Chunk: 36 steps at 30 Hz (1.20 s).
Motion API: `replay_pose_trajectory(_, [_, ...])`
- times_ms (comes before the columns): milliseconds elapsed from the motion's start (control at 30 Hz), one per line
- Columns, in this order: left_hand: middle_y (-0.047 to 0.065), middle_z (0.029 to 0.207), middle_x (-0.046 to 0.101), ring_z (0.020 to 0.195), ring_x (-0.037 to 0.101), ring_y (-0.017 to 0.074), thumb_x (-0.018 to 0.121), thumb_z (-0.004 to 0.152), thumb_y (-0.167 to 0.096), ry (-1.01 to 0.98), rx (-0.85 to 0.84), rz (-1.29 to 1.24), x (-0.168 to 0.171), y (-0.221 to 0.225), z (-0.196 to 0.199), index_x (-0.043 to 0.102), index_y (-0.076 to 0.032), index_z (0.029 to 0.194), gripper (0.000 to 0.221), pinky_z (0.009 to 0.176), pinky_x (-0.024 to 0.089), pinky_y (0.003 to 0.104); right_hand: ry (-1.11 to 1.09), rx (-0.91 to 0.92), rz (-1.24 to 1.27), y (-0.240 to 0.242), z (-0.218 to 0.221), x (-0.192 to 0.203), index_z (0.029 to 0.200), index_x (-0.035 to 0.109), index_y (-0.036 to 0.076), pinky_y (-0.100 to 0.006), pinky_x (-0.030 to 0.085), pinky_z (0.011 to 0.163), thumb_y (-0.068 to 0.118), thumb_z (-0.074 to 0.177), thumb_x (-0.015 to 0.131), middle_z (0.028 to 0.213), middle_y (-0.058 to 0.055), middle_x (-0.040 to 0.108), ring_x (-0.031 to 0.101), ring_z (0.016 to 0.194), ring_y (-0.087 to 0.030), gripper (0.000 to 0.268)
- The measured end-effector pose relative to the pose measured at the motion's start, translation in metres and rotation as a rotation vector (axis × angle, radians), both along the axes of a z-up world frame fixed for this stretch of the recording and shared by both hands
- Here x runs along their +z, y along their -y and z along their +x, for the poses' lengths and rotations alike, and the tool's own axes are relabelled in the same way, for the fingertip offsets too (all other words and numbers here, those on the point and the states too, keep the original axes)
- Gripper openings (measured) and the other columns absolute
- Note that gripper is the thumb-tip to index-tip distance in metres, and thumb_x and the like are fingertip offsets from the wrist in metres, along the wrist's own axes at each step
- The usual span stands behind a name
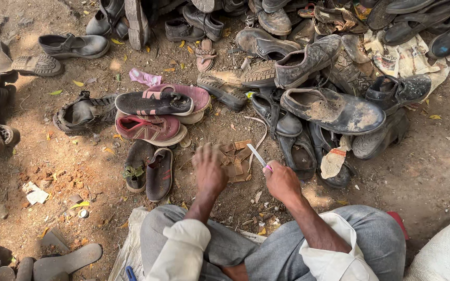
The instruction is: The person is using a small blade to scrape and cut parts of old shoes, handling various footwear items one at a time while sitting among a large pile of shoes.
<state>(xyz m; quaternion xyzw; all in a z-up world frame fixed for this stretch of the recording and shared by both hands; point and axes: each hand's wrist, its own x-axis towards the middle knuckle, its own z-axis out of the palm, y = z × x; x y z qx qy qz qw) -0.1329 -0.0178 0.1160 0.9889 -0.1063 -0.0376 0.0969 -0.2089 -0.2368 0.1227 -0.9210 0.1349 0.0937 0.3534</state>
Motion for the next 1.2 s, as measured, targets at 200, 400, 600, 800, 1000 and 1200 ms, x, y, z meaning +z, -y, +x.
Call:
replay_pose_trajectory(200, [0.011,0.143,0.054,0.138,0.046,0.0283,0.042,0.106,-0.014,-0.252,-0.348,0.111,-0.008,0.002,0.040,0.051,-0.013,0.142,0.037,0.127,0.024,0.052,-0.060,0.019,-0.015,0.002,-0.003,0.002,0.105,0.065,0.009,-0.048,0.055,0.064,0.030,0.104,0.054,0.075,-0.011,0.070,0.070,0.067,-0.029,0.024])
replay_pose_trajectory(400, [0.015,0.120,0.052,0.111,0.049,0.0294,0.046,0.103,-0.030,-0.238,-0.299,0.078,-0.031,0.002,0.033,0.051,-0.007,0.133,0.038,0.103,0.040,0.046,-0.099,0.046,-0.038,0.000,0.002,-0.008,0.105,0.063,0.007,-0.041,0.053,0.059,0.030,0.104,0.055,0.072,-0.008,0.068,0.066,0.062,-0.022,0.024])
replay_pose_trajectory(600, [0.018,0.115,0.053,0.109,0.050,0.0341,0.060,0.101,-0.036,0.137,0.055,-0.441,-0.073,0.017,0.017,0.055,-0.002,0.117,0.038,0.098,0.040,0.049,-0.115,0.070,-0.099,-0.002,0.002,-0.010,0.104,0.064,0.008,-0.046,0.053,0.062,0.031,0.102,0.057,0.068,-0.009,0.067,0.068,0.061,-0.026,0.024])
replay_pose_trajectory(800, [0.017,0.113,0.054,0.108,0.050,0.0336,0.065,0.098,-0.038,0.086,0.201,-0.508,-0.068,0.020,0.016,0.055,-0.003,0.104,0.037,0.098,0.040,0.049,-0.066,0.127,-0.074,-0.002,-0.003,-0.027,0.100,0.064,0.005,-0.049,0.054,0.065,0.028,0.101,0.058,0.074,-0.012,0.070,0.071,0.067,-0.029,0.023])
replay_pose_trajectory(1000, [0.020,0.129,0.051,0.121,0.047,0.0348,0.065,0.087,-0.051,0.078,0.303,-0.211,-0.025,0.022,0.015,0.056,-0.004,0.119,0.057,0.107,0.038,0.048,-0.113,0.115,-0.109,-0.004,-0.002,-0.019,0.101,0.064,0.006,-0.050,0.056,0.073,0.029,0.100,0.059,0.081,-0.017,0.073,0.074,0.078,-0.034,0.024])
replay_pose_trajectory(1200, [0.021,0.139,0.044,0.135,0.036,0.0379,0.060,0.094,-0.045,-0.097,-0.303,0.073,-0.024,0.033,-0.006,0.053,-0.002,0.133,0.058,0.111,0.025,0.052,-0.182,0.097,-0.124,-0.002,-0.003,-0.010,0.101,0.062,0.005,-0.053,0.058,0.071,0.028,0.102,0.053,0.083,-0.018,0.073,0.075,0.078,-0.037,0.024])
